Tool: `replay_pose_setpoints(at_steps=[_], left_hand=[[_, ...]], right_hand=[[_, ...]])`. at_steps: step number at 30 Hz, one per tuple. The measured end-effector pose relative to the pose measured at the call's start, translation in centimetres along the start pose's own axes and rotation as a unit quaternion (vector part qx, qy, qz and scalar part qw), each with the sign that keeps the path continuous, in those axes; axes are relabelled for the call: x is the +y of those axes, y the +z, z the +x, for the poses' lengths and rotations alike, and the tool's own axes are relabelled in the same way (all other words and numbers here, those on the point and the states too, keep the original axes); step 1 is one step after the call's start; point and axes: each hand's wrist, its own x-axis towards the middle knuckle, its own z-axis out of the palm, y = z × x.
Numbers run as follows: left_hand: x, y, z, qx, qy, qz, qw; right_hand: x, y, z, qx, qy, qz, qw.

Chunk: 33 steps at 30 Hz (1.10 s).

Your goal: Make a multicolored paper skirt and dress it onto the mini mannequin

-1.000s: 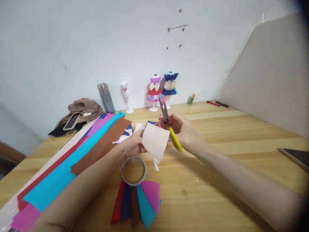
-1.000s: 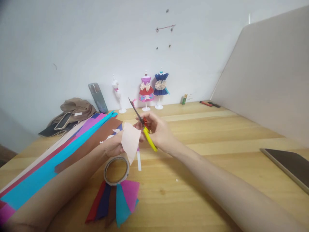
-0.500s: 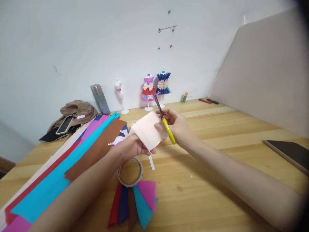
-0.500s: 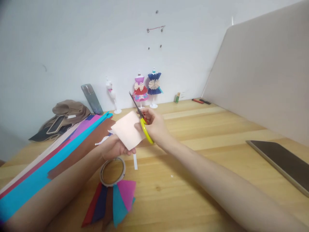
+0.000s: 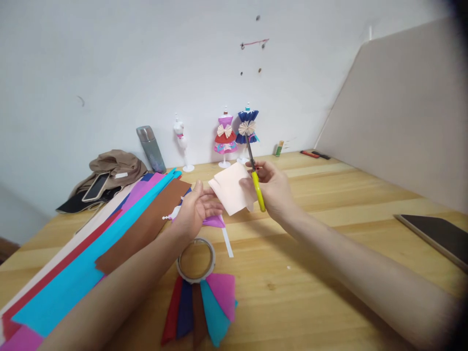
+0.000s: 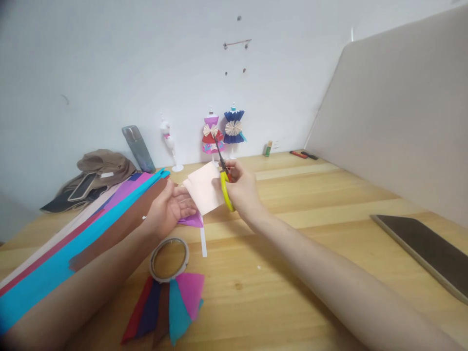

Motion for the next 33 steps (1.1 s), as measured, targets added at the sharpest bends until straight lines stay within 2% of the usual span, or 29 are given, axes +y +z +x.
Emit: replay_pose_setpoints(at_steps=[4,9,15,17,19,22,26,30,33], left_hand=[[0.0,0.2,-0.2,0.028,0.053,0.063,0.996],[-0.1,-0.1,0.1,0.044,0.067,0.103,0.991],[1.7,-0.9,0.7,0.104,0.11,0.036,0.988],[2.4,-1.3,0.9,0.126,0.117,-0.004,0.985],[3.1,-1.7,1.2,0.133,0.13,-0.039,0.982],[3.8,-2.1,1.3,0.121,0.162,-0.079,0.976],[4.2,-1.9,1.2,0.091,0.175,-0.132,0.972],[4.2,-1.3,0.8,0.069,0.182,-0.153,0.969],[4.1,-0.6,0.5,0.063,0.178,-0.174,0.967]], right_hand=[[0.1,0.2,-0.3,-0.008,0.013,-0.001,1.0],[0.0,0.5,-0.6,-0.037,0.031,0.014,0.999],[-0.1,-0.2,-0.1,-0.041,0.043,0.014,0.998],[0.1,-0.5,0.1,-0.065,0.057,0.023,0.996],[0.4,-0.7,0.0,-0.114,0.067,0.047,0.99],[0.4,-0.4,-0.8,-0.237,0.104,0.09,0.962],[-0.2,0.3,-2.5,-0.384,0.156,0.135,0.9],[-0.6,0.7,-3.3,-0.458,0.196,0.168,0.851],[-0.5,0.7,-3.3,-0.47,0.228,0.194,0.83]])
